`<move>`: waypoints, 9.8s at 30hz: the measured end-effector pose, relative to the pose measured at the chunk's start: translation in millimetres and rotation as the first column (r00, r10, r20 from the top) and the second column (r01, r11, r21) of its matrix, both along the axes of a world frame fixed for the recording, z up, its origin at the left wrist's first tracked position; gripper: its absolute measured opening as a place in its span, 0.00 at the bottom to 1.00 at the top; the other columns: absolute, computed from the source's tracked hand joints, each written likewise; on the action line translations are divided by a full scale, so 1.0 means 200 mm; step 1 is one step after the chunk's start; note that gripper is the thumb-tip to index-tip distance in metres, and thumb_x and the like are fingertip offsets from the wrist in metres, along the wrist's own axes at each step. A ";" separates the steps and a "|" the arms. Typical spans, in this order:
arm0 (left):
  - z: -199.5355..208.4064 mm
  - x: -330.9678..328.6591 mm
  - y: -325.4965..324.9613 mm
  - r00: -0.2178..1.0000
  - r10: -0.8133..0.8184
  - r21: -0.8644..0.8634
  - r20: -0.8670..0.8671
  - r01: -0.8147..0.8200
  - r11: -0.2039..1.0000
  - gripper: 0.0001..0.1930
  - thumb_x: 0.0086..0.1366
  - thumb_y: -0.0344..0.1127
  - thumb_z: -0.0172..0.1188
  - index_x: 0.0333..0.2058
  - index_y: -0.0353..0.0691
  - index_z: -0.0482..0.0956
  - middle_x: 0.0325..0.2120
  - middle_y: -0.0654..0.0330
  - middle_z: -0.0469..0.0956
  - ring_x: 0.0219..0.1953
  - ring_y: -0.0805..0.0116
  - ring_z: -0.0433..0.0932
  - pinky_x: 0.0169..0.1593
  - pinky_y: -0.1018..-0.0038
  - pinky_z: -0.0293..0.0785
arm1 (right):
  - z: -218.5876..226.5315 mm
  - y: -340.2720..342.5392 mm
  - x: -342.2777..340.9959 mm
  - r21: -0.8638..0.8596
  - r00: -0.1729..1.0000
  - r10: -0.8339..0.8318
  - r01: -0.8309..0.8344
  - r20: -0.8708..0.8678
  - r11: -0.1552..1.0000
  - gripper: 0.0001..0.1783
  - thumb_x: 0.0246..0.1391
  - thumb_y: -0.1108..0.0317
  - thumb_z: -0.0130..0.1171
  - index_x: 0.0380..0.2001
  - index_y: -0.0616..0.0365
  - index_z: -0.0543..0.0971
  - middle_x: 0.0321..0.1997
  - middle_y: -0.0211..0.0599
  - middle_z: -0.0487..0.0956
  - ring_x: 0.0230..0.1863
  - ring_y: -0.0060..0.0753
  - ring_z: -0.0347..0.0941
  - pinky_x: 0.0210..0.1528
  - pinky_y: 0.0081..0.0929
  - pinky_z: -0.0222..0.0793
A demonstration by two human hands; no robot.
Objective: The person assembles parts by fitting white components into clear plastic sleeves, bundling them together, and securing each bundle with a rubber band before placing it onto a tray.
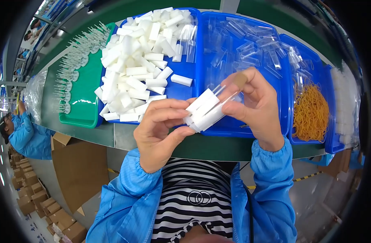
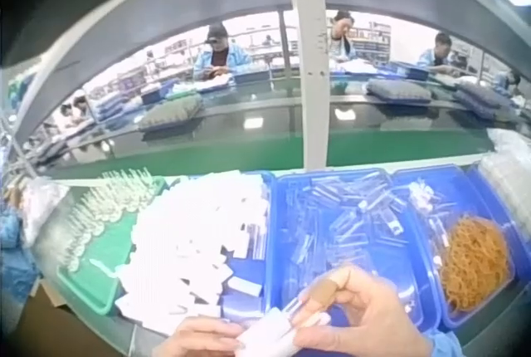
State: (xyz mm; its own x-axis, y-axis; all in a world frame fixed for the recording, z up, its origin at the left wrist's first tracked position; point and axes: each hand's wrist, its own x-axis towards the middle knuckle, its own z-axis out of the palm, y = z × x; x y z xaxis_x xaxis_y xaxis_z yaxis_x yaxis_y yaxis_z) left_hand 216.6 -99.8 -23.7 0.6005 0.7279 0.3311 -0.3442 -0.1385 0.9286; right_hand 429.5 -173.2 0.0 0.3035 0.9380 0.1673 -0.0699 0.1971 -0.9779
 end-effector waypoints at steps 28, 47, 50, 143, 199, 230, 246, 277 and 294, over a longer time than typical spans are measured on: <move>0.04 -0.04 0.00 0.993 0.001 -0.131 -0.117 -0.016 0.991 0.17 0.68 0.32 0.62 0.54 0.36 0.77 0.57 0.50 0.70 0.54 0.64 0.75 0.51 0.74 0.78 | 0.13 0.00 -0.07 0.055 0.728 -0.204 0.223 0.654 0.973 0.12 0.46 0.76 0.67 0.35 0.59 0.78 0.40 0.40 0.80 0.47 0.42 0.73 0.52 0.35 0.66; 0.05 -0.03 -0.07 0.989 -0.002 -0.133 -0.148 -0.018 0.991 0.17 0.66 0.20 0.59 0.53 0.29 0.76 0.57 0.50 0.69 0.56 0.63 0.74 0.56 0.71 0.77 | 0.17 -0.04 -0.09 -0.004 0.954 -0.285 0.286 -0.096 0.958 0.13 0.53 0.77 0.66 0.43 0.63 0.78 0.45 0.38 0.81 0.42 0.23 0.76 0.47 0.23 0.73; 0.05 -0.01 -0.07 0.983 -0.014 -0.105 -0.182 -0.005 0.994 0.16 0.66 0.20 0.60 0.52 0.29 0.77 0.58 0.50 0.69 0.55 0.63 0.75 0.56 0.71 0.78 | 0.12 -0.04 -0.10 0.004 0.978 -0.208 0.208 0.024 0.978 0.16 0.53 0.73 0.68 0.45 0.63 0.79 0.41 0.37 0.81 0.41 0.23 0.76 0.46 0.23 0.73; 0.09 -0.06 0.02 0.852 0.240 0.481 -0.465 0.015 0.877 0.15 0.59 0.22 0.66 0.46 0.38 0.82 0.53 0.51 0.75 0.49 0.60 0.78 0.47 0.72 0.77 | -0.01 -0.04 0.06 -0.064 -0.108 0.055 -0.079 0.993 0.995 0.17 0.47 0.73 0.61 0.44 0.58 0.81 0.42 0.33 0.80 0.48 0.35 0.75 0.49 0.31 0.68; 0.06 0.08 -0.02 0.910 0.307 0.151 -0.279 -0.274 0.950 0.15 0.55 0.21 0.69 0.43 0.37 0.81 0.50 0.52 0.77 0.48 0.61 0.80 0.45 0.69 0.80 | -0.02 0.02 -0.17 0.089 0.997 -0.056 0.050 0.056 0.995 0.21 0.56 0.77 0.64 0.52 0.66 0.71 0.45 0.44 0.82 0.46 0.31 0.80 0.51 0.26 0.74; 0.01 -0.03 -0.03 0.989 0.147 0.052 -0.028 -0.145 0.988 0.18 0.56 0.15 0.67 0.46 0.31 0.78 0.50 0.51 0.70 0.56 0.55 0.76 0.55 0.64 0.81 | 0.02 0.00 -0.06 0.012 0.999 -0.041 0.041 -0.025 0.999 0.17 0.51 0.69 0.72 0.40 0.62 0.77 0.43 0.41 0.81 0.47 0.27 0.78 0.55 0.28 0.70; 0.10 0.00 0.05 0.999 -0.003 -0.009 -0.032 0.003 1.000 0.23 0.61 0.18 0.63 0.54 0.33 0.70 0.56 0.52 0.66 0.59 0.61 0.70 0.58 0.66 0.76 | 0.05 0.05 -0.09 0.065 0.990 0.074 -0.082 0.118 0.994 0.24 0.47 0.74 0.72 0.47 0.65 0.75 0.49 0.41 0.77 0.52 0.31 0.76 0.56 0.28 0.71; 0.02 0.03 0.10 0.971 -0.207 -0.149 -0.116 0.189 0.971 0.19 0.65 0.33 0.65 0.54 0.37 0.74 0.57 0.57 0.70 0.55 0.66 0.73 0.54 0.70 0.76 | -0.05 -0.10 0.07 -0.051 -0.003 0.053 0.240 0.999 0.969 0.17 0.39 0.72 0.68 0.38 0.56 0.81 0.35 0.39 0.77 0.40 0.44 0.72 0.41 0.39 0.65; 0.01 0.02 0.05 0.969 -0.247 -0.135 0.003 0.245 0.960 0.16 0.67 0.30 0.62 0.53 0.39 0.76 0.61 0.55 0.67 0.60 0.64 0.69 0.54 0.72 0.75 | -0.03 -0.08 -0.02 -0.119 0.497 0.002 0.204 0.868 0.972 0.09 0.58 0.78 0.58 0.42 0.65 0.80 0.46 0.44 0.81 0.49 0.45 0.77 0.54 0.39 0.71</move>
State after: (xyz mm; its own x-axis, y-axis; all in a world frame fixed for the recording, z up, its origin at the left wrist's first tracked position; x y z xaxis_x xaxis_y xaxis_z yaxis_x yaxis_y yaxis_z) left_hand 220.5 -89.0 -21.7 0.7705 0.5939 0.2316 -0.3390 0.0740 0.9379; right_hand 426.0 -189.7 -6.6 0.2010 0.9516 0.2326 0.8301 -0.0393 -0.5563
